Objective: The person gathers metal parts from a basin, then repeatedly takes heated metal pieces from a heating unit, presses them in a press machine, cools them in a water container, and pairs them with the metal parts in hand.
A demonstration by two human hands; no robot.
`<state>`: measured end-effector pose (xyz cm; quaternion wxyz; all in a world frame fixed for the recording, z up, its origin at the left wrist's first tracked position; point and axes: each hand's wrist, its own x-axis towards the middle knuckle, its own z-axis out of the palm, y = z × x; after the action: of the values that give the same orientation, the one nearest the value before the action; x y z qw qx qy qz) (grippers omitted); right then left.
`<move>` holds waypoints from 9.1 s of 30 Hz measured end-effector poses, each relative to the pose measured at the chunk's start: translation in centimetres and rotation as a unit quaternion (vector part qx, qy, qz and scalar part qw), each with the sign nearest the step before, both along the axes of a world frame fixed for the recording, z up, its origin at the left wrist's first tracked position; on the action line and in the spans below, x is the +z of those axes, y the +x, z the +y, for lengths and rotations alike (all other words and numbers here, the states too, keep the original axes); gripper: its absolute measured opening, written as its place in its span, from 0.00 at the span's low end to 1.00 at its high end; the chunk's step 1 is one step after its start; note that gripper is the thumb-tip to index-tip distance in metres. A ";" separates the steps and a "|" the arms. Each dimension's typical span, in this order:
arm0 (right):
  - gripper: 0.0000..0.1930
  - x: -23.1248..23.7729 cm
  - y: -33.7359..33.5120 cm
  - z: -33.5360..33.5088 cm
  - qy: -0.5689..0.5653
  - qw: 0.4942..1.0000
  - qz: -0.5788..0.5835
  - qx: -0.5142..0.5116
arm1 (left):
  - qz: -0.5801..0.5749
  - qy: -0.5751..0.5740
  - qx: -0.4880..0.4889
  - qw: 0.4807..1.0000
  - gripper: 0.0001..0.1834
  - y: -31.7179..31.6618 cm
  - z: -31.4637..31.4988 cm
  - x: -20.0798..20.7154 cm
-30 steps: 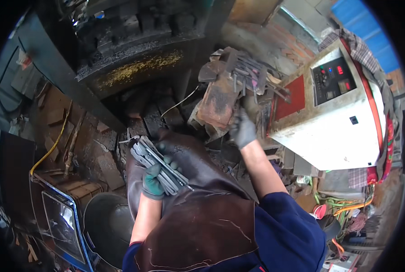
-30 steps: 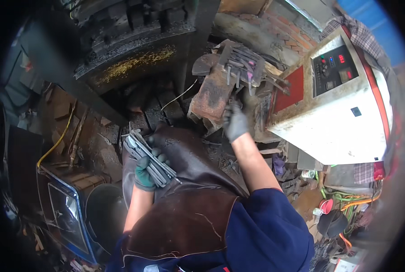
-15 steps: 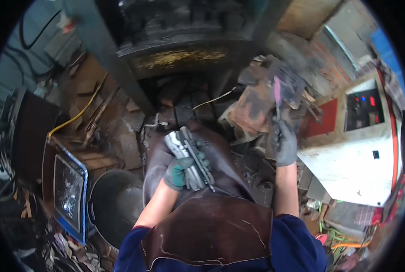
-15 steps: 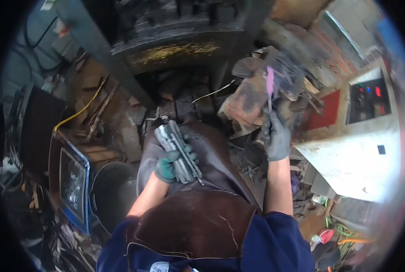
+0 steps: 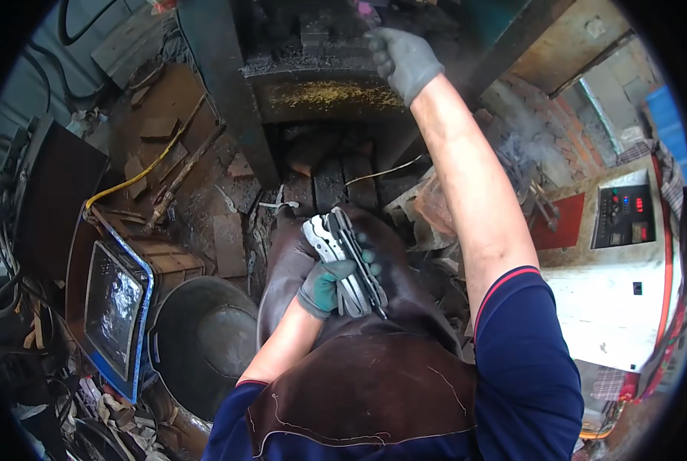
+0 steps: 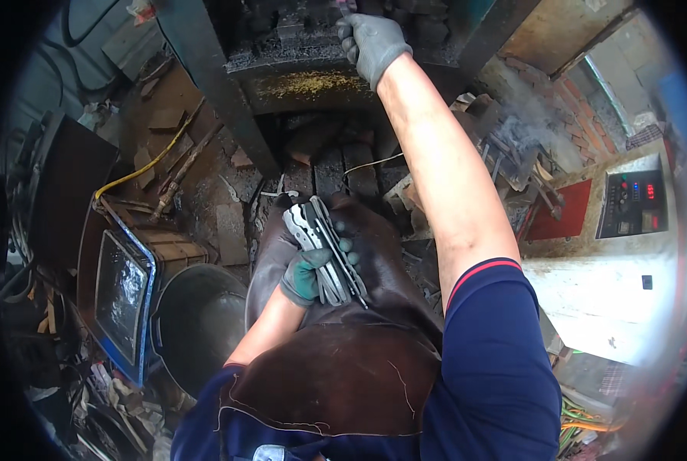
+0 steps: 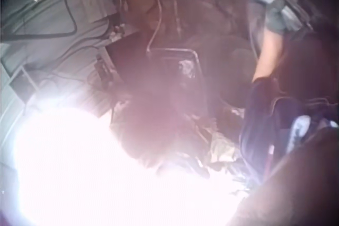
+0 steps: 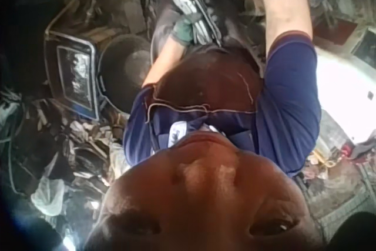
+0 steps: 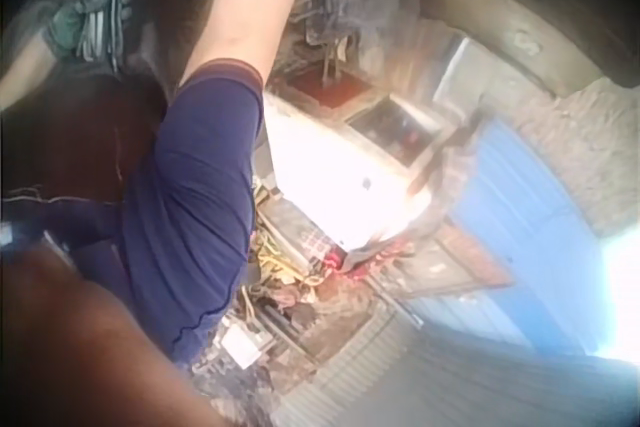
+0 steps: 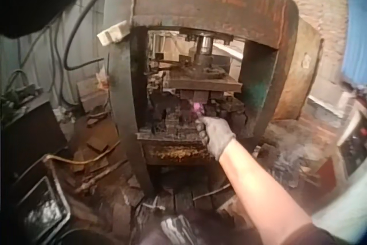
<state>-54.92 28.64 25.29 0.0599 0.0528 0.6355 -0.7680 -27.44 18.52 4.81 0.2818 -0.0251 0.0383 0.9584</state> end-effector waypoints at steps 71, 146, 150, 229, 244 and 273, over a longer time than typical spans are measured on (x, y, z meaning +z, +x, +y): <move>0.20 -14.7 23.9 7.5 -0.099 0.934 0.017 0.342 | 0.001 -0.076 -0.133 0.988 0.43 5.9 0.5 2.8; 0.11 -18.0 12.3 21.2 -0.160 0.910 -0.069 -0.377 | -0.017 -0.112 -0.030 0.993 0.35 2.8 0.7 1.0; 0.08 -19.1 13.7 19.2 -0.410 0.867 -0.115 -0.258 | -0.015 -0.089 -0.019 0.996 0.35 3.1 0.2 0.7; 0.15 -11.1 20.0 6.5 0.353 0.931 0.068 0.058 | 0.033 -0.062 -0.052 0.996 0.29 2.3 0.7 -0.6; 0.12 -19.3 21.7 21.1 -0.247 0.923 0.008 -0.296 | -0.033 -0.100 -0.019 0.994 0.35 2.8 0.8 0.3; 0.18 -5.7 8.9 0.8 0.042 0.966 0.163 0.197 | 0.088 -0.117 -0.008 0.989 0.20 1.5 1.4 0.7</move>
<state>-46.01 29.41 19.60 0.1033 -0.1964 0.6663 -0.7119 -25.92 19.93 5.49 0.2805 0.0273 0.1752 0.9433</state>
